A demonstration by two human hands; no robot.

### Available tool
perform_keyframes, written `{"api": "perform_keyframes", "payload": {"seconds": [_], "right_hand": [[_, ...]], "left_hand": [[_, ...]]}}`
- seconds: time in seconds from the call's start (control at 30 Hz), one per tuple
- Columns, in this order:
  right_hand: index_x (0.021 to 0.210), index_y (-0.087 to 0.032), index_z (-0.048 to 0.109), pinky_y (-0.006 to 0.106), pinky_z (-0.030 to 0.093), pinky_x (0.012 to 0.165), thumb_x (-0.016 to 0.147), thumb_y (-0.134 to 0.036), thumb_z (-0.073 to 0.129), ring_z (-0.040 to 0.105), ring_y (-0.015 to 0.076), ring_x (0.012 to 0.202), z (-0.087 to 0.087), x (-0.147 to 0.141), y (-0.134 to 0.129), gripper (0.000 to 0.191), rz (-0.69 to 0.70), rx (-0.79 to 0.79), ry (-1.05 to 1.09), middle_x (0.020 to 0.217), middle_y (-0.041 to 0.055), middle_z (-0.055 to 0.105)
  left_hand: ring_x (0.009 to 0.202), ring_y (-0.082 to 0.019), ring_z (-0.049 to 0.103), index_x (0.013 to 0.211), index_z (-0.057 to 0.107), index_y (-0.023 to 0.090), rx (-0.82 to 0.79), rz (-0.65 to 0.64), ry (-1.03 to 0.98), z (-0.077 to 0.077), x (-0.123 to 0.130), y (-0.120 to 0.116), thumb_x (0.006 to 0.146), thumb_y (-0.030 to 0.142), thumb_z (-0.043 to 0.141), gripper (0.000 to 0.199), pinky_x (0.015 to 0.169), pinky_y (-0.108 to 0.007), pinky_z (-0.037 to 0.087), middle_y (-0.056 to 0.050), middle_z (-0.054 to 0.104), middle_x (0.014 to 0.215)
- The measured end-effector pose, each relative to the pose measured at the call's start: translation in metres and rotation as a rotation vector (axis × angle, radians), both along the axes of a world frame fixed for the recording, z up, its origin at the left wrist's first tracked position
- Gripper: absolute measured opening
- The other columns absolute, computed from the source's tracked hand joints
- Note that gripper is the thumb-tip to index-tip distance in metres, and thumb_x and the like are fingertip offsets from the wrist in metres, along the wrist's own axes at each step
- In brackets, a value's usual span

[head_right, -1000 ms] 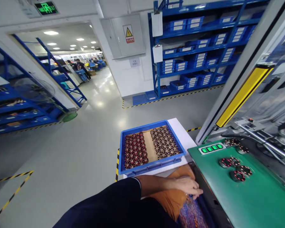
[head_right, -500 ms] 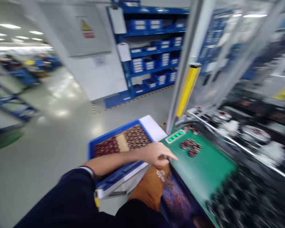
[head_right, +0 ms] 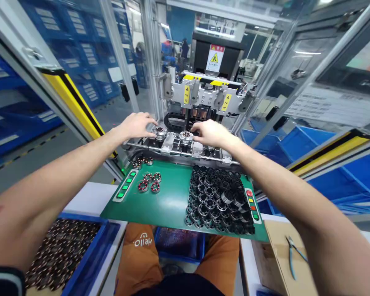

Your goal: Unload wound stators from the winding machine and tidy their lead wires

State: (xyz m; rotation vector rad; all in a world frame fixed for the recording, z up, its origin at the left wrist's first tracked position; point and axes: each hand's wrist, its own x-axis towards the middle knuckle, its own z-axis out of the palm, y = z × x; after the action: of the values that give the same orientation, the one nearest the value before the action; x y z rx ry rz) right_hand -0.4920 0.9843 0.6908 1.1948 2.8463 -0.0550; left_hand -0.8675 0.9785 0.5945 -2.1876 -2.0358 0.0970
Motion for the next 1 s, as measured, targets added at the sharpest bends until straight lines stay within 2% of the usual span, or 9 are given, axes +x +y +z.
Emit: {"api": "perform_keyframes", "payload": {"seconds": [0.1,0.2,0.27,0.4,0.53,0.67,0.77,0.83,1.0], "right_hand": [[0.155,-0.014,0.071,0.043,0.057,0.118,0.108,-0.027,0.067,0.074,0.0334,0.137,-0.028,-0.070,0.034,0.049,-0.058,-0.039,-0.122,0.144,0.0186,0.078],[0.148,-0.011,0.075,0.045,0.059,0.118,0.103,-0.024,0.073,0.072,0.0379,0.140,-0.055,-0.103,0.065,0.046,-0.099,-0.069,-0.170,0.145,0.0223,0.076],[0.142,-0.010,0.078,0.045,0.063,0.111,0.101,-0.021,0.075,0.079,0.0379,0.127,-0.067,-0.108,0.079,0.043,-0.130,-0.110,-0.193,0.129,0.0226,0.082],[0.129,-0.006,0.081,0.039,0.070,0.094,0.101,-0.015,0.073,0.085,0.0289,0.093,-0.079,-0.113,0.097,0.030,-0.191,-0.269,-0.236,0.094,0.0155,0.084],[0.131,-0.004,0.075,0.031,0.069,0.082,0.102,-0.014,0.076,0.084,0.0234,0.082,-0.092,-0.121,0.110,0.031,-0.276,-0.457,-0.298,0.090,0.0116,0.083],[0.141,-0.006,0.069,0.029,0.067,0.083,0.102,-0.013,0.077,0.083,0.0210,0.083,-0.105,-0.123,0.119,0.041,-0.326,-0.542,-0.328,0.094,0.0106,0.084],[0.143,-0.007,0.067,0.030,0.068,0.083,0.103,-0.014,0.077,0.082,0.0185,0.081,-0.103,-0.123,0.124,0.042,-0.325,-0.558,-0.337,0.097,0.0096,0.084],[0.144,-0.008,0.067,0.031,0.069,0.082,0.103,-0.018,0.078,0.083,0.0195,0.081,-0.095,-0.122,0.126,0.044,-0.306,-0.559,-0.331,0.097,0.0094,0.084],[0.138,-0.010,0.071,0.033,0.069,0.081,0.112,-0.031,0.066,0.083,0.0232,0.082,-0.061,-0.111,0.118,0.034,-0.234,-0.466,-0.227,0.091,0.0113,0.083]], "left_hand": [[0.141,-0.036,0.060,0.134,0.079,0.028,0.024,0.014,-0.012,-0.013,0.010,0.027,0.090,0.065,0.083,0.057,0.121,-0.047,0.045,-0.012,0.068,0.144],[0.139,-0.036,0.060,0.116,0.082,0.025,0.030,0.014,-0.031,-0.023,0.013,0.037,0.091,0.058,0.083,0.042,0.120,-0.048,0.044,-0.012,0.071,0.136],[0.140,-0.037,0.059,0.112,0.082,0.023,0.035,0.018,-0.046,-0.027,0.011,0.042,0.093,0.055,0.081,0.037,0.121,-0.049,0.043,-0.012,0.071,0.134],[0.139,-0.037,0.058,0.111,0.080,0.023,0.019,0.028,-0.084,-0.035,0.005,0.053,0.089,0.054,0.085,0.038,0.122,-0.050,0.041,-0.011,0.071,0.132],[0.137,-0.037,0.059,0.118,0.081,0.023,0.012,0.020,-0.076,-0.037,0.002,0.063,0.085,0.057,0.089,0.048,0.122,-0.050,0.042,-0.012,0.070,0.134],[0.141,-0.039,0.055,0.123,0.084,0.026,-0.095,-0.030,-0.035,-0.041,0.004,0.071,0.090,0.065,0.081,0.051,0.121,-0.051,0.044,-0.015,0.068,0.140],[0.145,-0.041,0.051,0.130,0.084,0.023,-0.167,-0.052,-0.020,-0.047,0.010,0.074,0.096,0.067,0.072,0.057,0.121,-0.051,0.046,-0.018,0.069,0.143],[0.145,-0.042,0.052,0.132,0.084,0.019,-0.198,-0.061,-0.024,-0.046,0.013,0.073,0.098,0.066,0.069,0.061,0.119,-0.050,0.048,-0.021,0.069,0.145],[0.149,-0.044,0.048,0.144,0.076,0.011,-0.143,-0.086,-0.067,-0.019,0.009,0.061,0.100,0.066,0.064,0.071,0.125,-0.053,0.045,-0.023,0.059,0.160]]}}
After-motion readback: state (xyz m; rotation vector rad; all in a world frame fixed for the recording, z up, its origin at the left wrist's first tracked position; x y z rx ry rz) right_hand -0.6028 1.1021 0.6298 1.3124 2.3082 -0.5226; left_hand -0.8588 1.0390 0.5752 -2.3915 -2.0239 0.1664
